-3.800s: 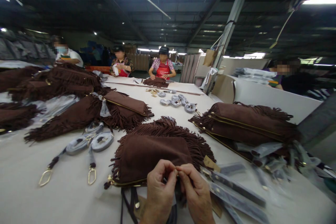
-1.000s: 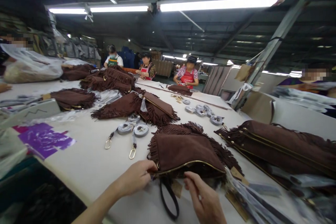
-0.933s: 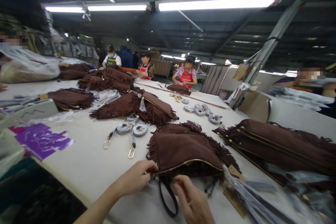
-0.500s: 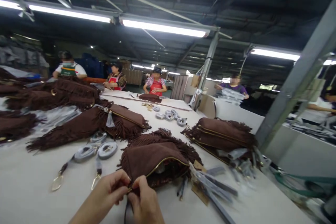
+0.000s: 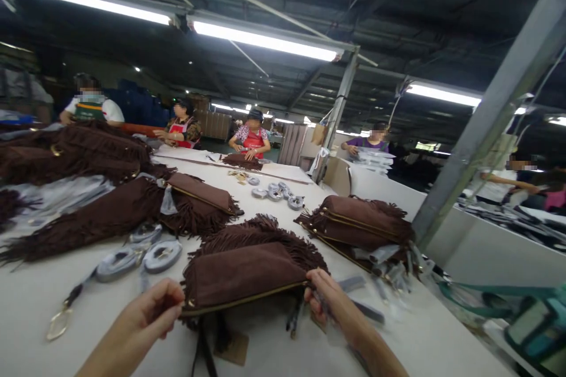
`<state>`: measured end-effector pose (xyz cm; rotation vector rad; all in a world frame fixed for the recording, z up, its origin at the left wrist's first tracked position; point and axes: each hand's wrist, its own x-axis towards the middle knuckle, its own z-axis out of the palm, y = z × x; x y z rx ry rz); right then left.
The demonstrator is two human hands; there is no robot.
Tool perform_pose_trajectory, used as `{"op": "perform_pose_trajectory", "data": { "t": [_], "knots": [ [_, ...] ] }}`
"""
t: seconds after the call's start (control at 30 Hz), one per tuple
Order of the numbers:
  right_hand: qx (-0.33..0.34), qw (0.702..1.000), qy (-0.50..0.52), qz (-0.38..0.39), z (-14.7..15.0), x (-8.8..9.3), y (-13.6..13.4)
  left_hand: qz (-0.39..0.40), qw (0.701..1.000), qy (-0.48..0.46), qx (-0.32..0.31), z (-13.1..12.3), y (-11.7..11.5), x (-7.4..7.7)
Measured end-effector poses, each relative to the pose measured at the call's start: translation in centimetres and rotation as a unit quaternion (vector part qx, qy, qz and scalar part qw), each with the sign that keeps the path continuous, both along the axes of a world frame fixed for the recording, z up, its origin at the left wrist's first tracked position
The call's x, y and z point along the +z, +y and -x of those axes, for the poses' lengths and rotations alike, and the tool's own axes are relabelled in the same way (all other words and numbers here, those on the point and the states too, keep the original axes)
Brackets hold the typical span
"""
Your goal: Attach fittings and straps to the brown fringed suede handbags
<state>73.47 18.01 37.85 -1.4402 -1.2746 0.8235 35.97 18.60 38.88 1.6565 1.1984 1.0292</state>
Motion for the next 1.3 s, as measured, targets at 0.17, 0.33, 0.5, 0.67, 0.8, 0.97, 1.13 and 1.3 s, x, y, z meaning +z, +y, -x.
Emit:
{"op": "perform_pose_trajectory", "data": {
  "t": [0.17,0.33,0.5,0.67,0.8,0.97,1.13,1.3],
  "knots": [
    [0.095,0.959,0.192,0.184,-0.2,-0.8,0.1,-0.017,0.991,0.117,-0.055,0.0,-0.2,-1.5],
    [0.067,0.956,0.196,0.208,0.3,-2.6,1.1,-0.095,0.964,0.243,-0.044,-0.1,-0.2,-3.3],
    [0.068,0.945,0.213,0.240,0.7,-2.1,0.8,-0.210,0.954,0.212,-0.016,-5.8,-3.0,-1.9],
    [0.088,0.935,0.222,0.261,0.8,-1.2,-0.3,0.007,0.977,0.116,-0.179,-15.5,-4.7,-3.4],
    [0.114,0.930,0.238,0.256,1.5,-1.7,-1.5,0.153,0.978,-0.016,-0.145,-20.3,-3.5,-6.1],
    [0.153,0.923,0.258,0.240,2.1,-2.4,-2.8,0.167,0.985,-0.020,-0.039,-21.1,-2.8,-7.6],
    [0.191,0.929,0.210,0.239,2.4,-1.7,-3.4,0.190,0.978,-0.076,-0.039,-20.1,-3.3,-8.1],
    [0.237,0.923,0.180,0.242,3.6,-1.2,-4.3,0.274,0.944,-0.169,-0.075,-18.4,-4.2,-7.5]
  ]
}}
